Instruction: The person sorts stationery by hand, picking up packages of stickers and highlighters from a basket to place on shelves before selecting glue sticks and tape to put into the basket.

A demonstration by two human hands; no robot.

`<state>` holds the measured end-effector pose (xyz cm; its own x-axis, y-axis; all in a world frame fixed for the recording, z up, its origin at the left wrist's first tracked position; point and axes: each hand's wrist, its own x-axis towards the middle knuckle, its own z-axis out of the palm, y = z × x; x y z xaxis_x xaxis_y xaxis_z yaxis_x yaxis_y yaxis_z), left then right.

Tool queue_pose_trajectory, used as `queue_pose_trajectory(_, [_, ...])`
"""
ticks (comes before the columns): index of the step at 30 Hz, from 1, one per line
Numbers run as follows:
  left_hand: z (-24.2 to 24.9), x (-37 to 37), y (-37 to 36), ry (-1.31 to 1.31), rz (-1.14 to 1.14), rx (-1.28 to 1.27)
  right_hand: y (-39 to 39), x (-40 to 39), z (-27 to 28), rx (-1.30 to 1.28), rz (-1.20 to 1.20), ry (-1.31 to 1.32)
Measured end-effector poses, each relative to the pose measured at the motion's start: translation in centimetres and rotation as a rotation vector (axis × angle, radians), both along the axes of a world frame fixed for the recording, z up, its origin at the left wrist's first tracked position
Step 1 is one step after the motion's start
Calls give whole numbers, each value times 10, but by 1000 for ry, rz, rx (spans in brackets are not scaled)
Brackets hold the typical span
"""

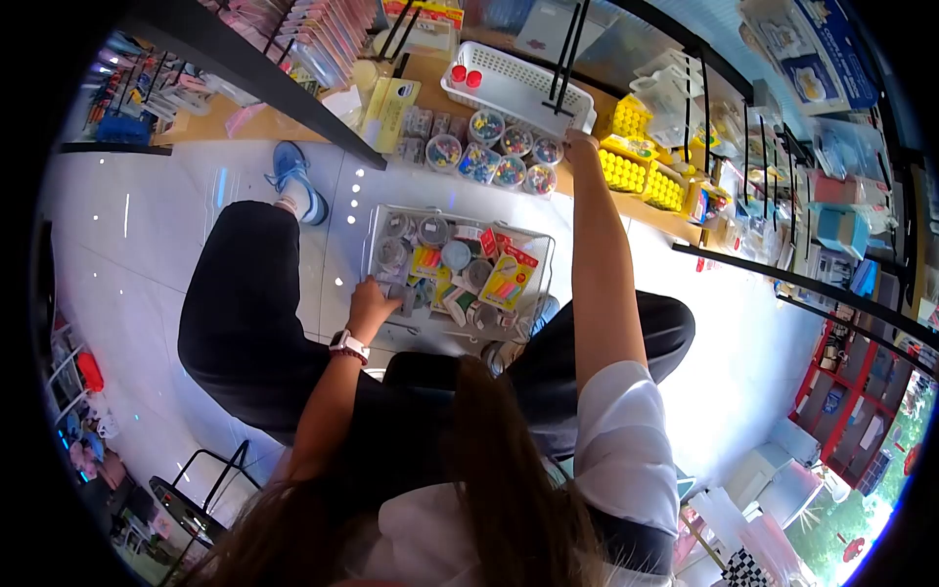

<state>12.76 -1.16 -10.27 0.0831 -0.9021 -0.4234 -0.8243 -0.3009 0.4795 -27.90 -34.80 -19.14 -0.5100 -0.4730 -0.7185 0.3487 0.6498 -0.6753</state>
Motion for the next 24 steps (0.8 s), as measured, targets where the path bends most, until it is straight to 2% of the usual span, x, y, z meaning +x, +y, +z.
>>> queue_pose_trajectory(3, [0, 1, -4, -5, 9, -2, -11, -15, -20, -48, 63, 51])
queue_pose_trajectory(4, [1, 1, -6, 0, 11, 4, -22, -26, -34, -56, 189, 151])
queue_pose_trajectory(6, [6, 0, -8, 7, 12, 28, -59, -80, -104, -69, 896, 818])
queue_pose_trajectory(7, [4, 0, -7, 8, 8, 30, -80, -104, -136, -135, 1077, 1028])
queue_pose_trajectory(8, [-2, 0, -5, 2, 0, 32, -92, -123, -149, -268, 1078, 956])
queue_pose_trajectory(9, [-4, 0, -5, -4, -6, 30, -71, -82, -71, -177, 741, 472])
queue_pose_trajectory(10, [-5, -1, -4, -1, -8, 27, -45, -33, 20, -119, 263, 104])
queue_pose_trajectory(11, [-6, 0, -4, 3, -5, 8, -41, -23, 51, -122, 262, 106])
queue_pose_trajectory(13, [-3, 0, -2, 4, 0, -9, -34, -14, 74, -108, 168, 46])
queue_pose_trajectory(14, [1, 0, -3, -6, -11, -10, -63, -68, -10, -279, 639, 294])
queue_pose_trajectory(15, [2, 0, -4, -15, -23, -13, -90, -121, -92, -524, 977, 603])
queue_pose_trajectory(16, [2, 1, -5, -16, -25, -14, -91, -124, -90, -461, 1021, 643])
queue_pose_trajectory(17, [2, 2, -6, -11, -17, -28, -73, -94, -32, -261, 763, 401])
queue_pose_trajectory(18, [2, 2, -4, -6, -9, -42, -42, -55, 35, -150, 357, 101])
queue_pose_trajectory(19, [3, 3, -4, -2, -12, -45, -26, -38, 71, -120, 247, 45])
queue_pose_trajectory(21, [6, 4, -5, 36, 0, -60, -8, -20, 115, -109, 168, 18])
queue_pose_trajectory(24, [14, 3, -4, 49, 9, -101, -1, -30, 124, -83, 170, -25])
